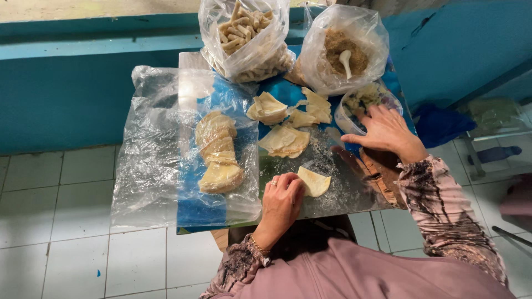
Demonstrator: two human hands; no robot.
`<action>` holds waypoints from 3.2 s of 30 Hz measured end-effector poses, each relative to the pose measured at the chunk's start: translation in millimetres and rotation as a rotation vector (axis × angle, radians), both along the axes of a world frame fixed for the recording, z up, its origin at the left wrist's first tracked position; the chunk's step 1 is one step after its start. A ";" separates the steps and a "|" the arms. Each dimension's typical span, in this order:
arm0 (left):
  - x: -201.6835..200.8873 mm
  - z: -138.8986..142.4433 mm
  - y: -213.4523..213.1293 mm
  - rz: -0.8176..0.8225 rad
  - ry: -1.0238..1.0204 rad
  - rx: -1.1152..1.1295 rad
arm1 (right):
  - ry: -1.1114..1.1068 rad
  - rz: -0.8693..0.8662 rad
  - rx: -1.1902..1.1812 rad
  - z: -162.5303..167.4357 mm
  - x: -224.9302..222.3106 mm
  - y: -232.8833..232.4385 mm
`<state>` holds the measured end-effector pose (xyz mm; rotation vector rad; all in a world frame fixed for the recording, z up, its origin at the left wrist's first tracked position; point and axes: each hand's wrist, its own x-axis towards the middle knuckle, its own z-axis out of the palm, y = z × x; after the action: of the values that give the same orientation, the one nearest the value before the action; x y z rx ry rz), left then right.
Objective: The person folds triangular dough wrappers around a bit of filling, pinching the edges closed by hand, and places each finished pastry onto a growing pile of wrapped pieces on the plastic-covered table. They occasionally reach into a bag to retrieve more filling or wrappers before continuing to fold.
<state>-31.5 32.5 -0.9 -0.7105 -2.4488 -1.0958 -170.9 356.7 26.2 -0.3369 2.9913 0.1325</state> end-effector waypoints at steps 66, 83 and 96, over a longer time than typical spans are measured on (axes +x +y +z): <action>22.1 -11.4 -15.6 0.090 0.038 -0.130 | 0.694 0.121 -0.182 55.5 -16.2 -36.1; 18.1 -6.4 -16.9 0.078 0.032 -0.104 | 0.547 -0.022 0.077 -21.6 -171.6 15.8; 21.1 -11.9 -13.2 0.118 0.005 0.073 | 0.269 -0.164 -0.900 7.4 -0.9 -12.9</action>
<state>-10.4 19.3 -12.8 -0.5393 -2.3996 -1.1294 -171.8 343.9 33.6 -0.1456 3.1129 -1.2937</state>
